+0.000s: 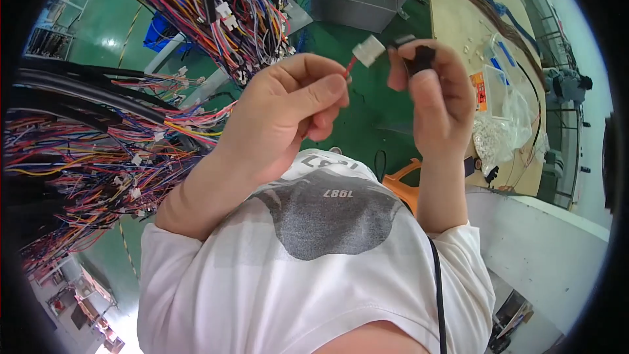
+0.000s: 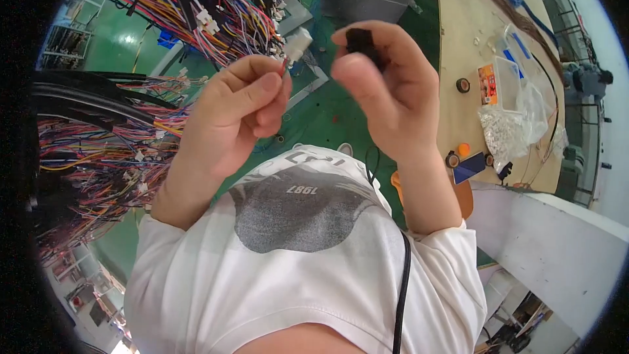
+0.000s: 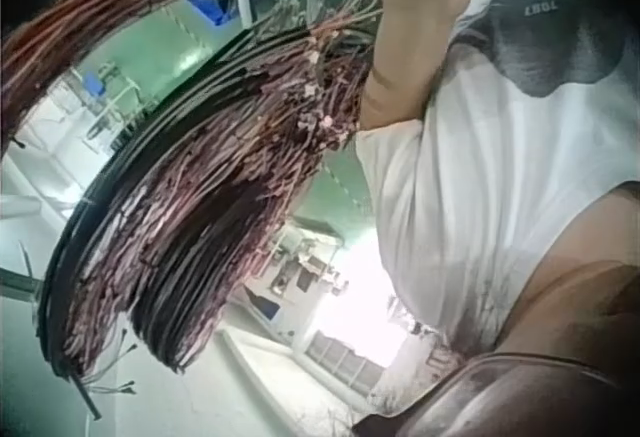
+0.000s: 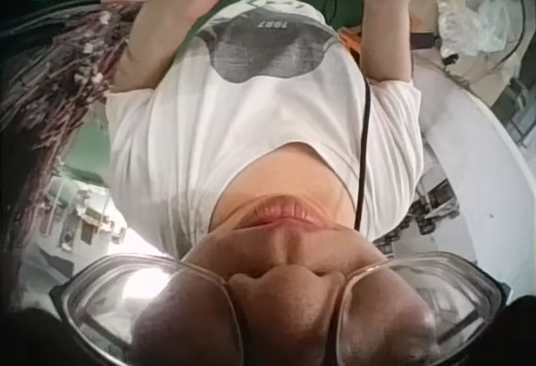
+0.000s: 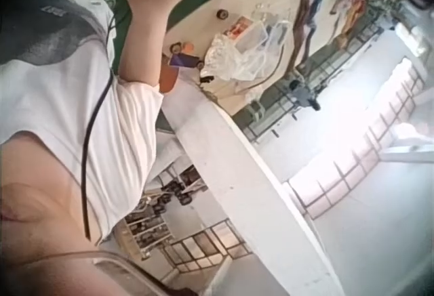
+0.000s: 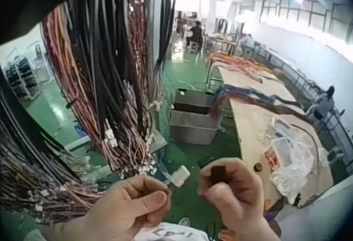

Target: Wrapping bundles of electrical wires with black adhesive tape at specific locations.

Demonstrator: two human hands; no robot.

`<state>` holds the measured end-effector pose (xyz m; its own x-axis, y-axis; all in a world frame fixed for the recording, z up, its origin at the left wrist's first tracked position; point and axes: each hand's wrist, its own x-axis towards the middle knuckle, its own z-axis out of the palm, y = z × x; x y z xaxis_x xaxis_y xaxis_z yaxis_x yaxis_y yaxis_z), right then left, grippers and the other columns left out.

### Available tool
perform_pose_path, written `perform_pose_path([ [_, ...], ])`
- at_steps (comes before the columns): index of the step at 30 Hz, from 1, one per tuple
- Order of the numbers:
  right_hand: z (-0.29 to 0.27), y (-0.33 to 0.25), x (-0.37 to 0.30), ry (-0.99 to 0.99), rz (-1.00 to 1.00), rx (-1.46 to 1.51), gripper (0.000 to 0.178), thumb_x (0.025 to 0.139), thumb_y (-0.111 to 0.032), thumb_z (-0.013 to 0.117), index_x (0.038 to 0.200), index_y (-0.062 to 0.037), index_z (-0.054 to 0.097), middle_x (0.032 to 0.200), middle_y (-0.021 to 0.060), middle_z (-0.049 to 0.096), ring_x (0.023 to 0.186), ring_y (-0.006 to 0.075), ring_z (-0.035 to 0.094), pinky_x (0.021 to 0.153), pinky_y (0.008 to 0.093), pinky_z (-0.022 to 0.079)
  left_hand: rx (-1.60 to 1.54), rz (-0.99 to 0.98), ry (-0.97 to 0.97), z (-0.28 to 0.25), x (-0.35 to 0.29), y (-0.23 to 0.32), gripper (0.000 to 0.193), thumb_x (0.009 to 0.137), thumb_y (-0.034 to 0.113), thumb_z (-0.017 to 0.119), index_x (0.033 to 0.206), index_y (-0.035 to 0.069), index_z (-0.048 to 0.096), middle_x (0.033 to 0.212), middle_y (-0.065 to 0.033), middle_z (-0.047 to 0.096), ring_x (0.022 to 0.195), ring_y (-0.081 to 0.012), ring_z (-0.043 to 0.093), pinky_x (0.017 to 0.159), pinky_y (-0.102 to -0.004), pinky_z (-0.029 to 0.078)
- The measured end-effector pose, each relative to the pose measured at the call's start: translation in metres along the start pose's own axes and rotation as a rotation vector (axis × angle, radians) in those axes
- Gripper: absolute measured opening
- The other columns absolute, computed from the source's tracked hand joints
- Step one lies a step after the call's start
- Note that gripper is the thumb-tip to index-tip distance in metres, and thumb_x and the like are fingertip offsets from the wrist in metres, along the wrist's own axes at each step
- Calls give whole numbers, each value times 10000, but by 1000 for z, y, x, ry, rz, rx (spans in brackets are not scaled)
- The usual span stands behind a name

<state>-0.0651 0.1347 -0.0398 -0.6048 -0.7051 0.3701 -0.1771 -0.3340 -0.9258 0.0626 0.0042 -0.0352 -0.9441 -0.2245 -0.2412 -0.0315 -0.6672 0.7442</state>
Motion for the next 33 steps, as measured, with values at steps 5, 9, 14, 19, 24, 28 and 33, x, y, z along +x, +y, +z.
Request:
perform_pose_path([
  [5, 17, -10, -15, -23, 112, -272, 190, 866, -77, 443, 973, 33, 554, 768, 31, 550, 645, 86, 499, 652, 202, 393, -72, 102, 64, -1, 4, -6, 185, 807, 109, 579, 970, 30, 541, 728, -24, 531, 553, -73, 451, 469, -191, 338],
  [9, 19, -4, -6, -225, -350, -626, 310, 771, -26, 526, 1079, 9, 524, 667, 53, 532, 631, 222, 517, 696, 322, 368, -8, 172, 35, 4, 1, -9, 217, 800, 94, 583, 1004, 32, 542, 736, -13, 527, 557, -72, 457, 476, -186, 343],
  [14, 26, -2, -11, -120, -300, -598, 537, 782, -47, 533, 1266, 43, 319, 653, 52, 502, 613, 210, 485, 705, 325, 370, 37, 245, 11, 3, 0, -9, 249, 794, 69, 581, 1036, 22, 544, 722, -7, 526, 552, -64, 458, 468, -182, 346],
  [19, 24, 1, -16, -86, -211, -508, 587, 800, -57, 525, 1303, 56, 244, 648, 47, 483, 626, 180, 441, 691, 282, 370, 21, 223, -25, 4, -3, -9, 244, 788, 45, 573, 1029, 14, 556, 679, -6, 519, 550, -58, 452, 453, -179, 338],
  [24, 25, 2, -18, -58, -194, -502, 579, 795, -40, 528, 1296, 62, 256, 650, 38, 492, 648, 164, 432, 657, 243, 370, 12, 179, 5, 6, -4, -9, 231, 788, 32, 553, 1018, 8, 561, 655, -3, 511, 541, -58, 448, 443, -180, 332],
  [28, 25, 1, -18, -62, -189, -489, 579, 790, -34, 532, 1293, 63, 263, 653, 40, 496, 649, 163, 431, 657, 244, 370, 12, 178, 4, 7, -5, -9, 233, 783, 15, 533, 1014, 7, 564, 642, 0, 505, 535, -58, 445, 434, -180, 326],
  [33, 24, -1, -18, -59, -187, -517, 567, 783, -8, 529, 1290, 47, 280, 639, 45, 501, 623, 148, 441, 623, 233, 384, 11, 178, -29, 7, -6, -7, 233, 775, -7, 520, 1003, 0, 566, 690, -6, 516, 551, -62, 452, 459, -184, 340],
])
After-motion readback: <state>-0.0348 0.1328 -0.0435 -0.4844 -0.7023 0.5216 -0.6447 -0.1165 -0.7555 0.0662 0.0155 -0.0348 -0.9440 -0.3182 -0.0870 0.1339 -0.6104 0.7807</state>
